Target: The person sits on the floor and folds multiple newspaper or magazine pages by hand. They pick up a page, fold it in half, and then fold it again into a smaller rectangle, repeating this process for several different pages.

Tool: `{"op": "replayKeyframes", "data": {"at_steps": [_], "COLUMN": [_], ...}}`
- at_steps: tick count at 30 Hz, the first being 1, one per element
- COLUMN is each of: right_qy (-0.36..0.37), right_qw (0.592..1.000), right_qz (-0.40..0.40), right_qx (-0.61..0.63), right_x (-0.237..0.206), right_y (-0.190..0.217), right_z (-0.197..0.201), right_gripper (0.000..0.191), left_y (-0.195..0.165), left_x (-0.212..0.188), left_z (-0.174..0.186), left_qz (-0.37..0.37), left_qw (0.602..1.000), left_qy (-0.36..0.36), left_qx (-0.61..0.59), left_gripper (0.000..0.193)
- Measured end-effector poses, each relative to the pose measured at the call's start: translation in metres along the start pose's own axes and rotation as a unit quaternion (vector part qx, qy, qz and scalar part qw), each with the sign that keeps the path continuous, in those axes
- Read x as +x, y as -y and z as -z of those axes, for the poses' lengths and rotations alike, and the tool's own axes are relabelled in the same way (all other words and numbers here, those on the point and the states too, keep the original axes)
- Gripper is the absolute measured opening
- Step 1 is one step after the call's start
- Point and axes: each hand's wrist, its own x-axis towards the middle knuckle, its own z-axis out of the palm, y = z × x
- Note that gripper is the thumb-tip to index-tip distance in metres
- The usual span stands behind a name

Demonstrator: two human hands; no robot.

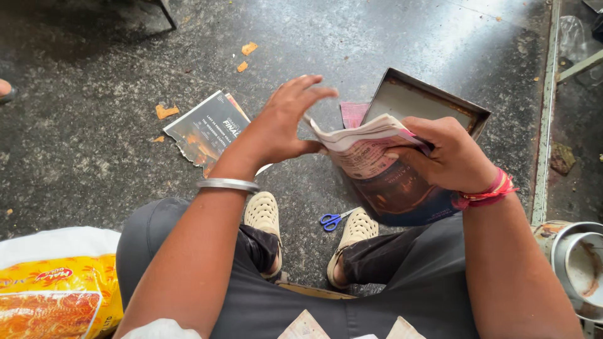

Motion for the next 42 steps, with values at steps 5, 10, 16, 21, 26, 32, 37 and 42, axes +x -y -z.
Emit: {"op": "replayKeyframes", "data": {"at_steps": [5, 10, 16, 21, 26, 32, 37, 42], "right_qy": [-0.058, -0.077, -0.075, -0.076, -0.065, 0.095, 0.214, 0.217], "right_qw": [0.990, 0.988, 0.978, 0.971, 0.995, 0.981, 0.964, 0.962], "right_qz": [-0.104, -0.093, -0.165, -0.204, -0.072, 0.047, -0.066, -0.061], "right_qx": [0.076, 0.098, 0.101, 0.097, 0.036, -0.163, -0.142, -0.157], "right_x": [-0.004, 0.000, -0.004, -0.002, 0.020, 0.025, 0.025, 0.025], "right_y": [-0.012, -0.022, -0.025, -0.016, 0.005, 0.010, -0.011, -0.022], "right_z": [-0.002, -0.002, -0.009, -0.002, -0.005, -0.070, -0.093, -0.082], "right_gripper": [0.038, 0.042, 0.040, 0.041, 0.070, 0.083, 0.058, 0.034], "left_y": [0.000, -0.001, 0.007, 0.016, 0.003, -0.032, -0.032, -0.024], "left_x": [0.003, 0.003, 0.002, 0.000, -0.002, -0.012, -0.011, -0.011], "left_z": [0.001, 0.005, -0.013, -0.017, -0.016, -0.044, -0.057, -0.044], "left_qz": [0.092, 0.158, 0.144, 0.157, 0.123, 0.140, 0.134, 0.155], "left_qw": [0.979, 0.961, 0.965, 0.947, 0.965, 0.914, 0.888, 0.908], "left_qy": [0.124, 0.143, 0.154, 0.171, 0.227, 0.380, 0.436, 0.388], "left_qx": [-0.132, -0.174, -0.158, -0.219, -0.046, -0.003, 0.052, 0.021], "left_gripper": [0.053, 0.044, 0.047, 0.040, 0.037, 0.025, 0.022, 0.022]}}
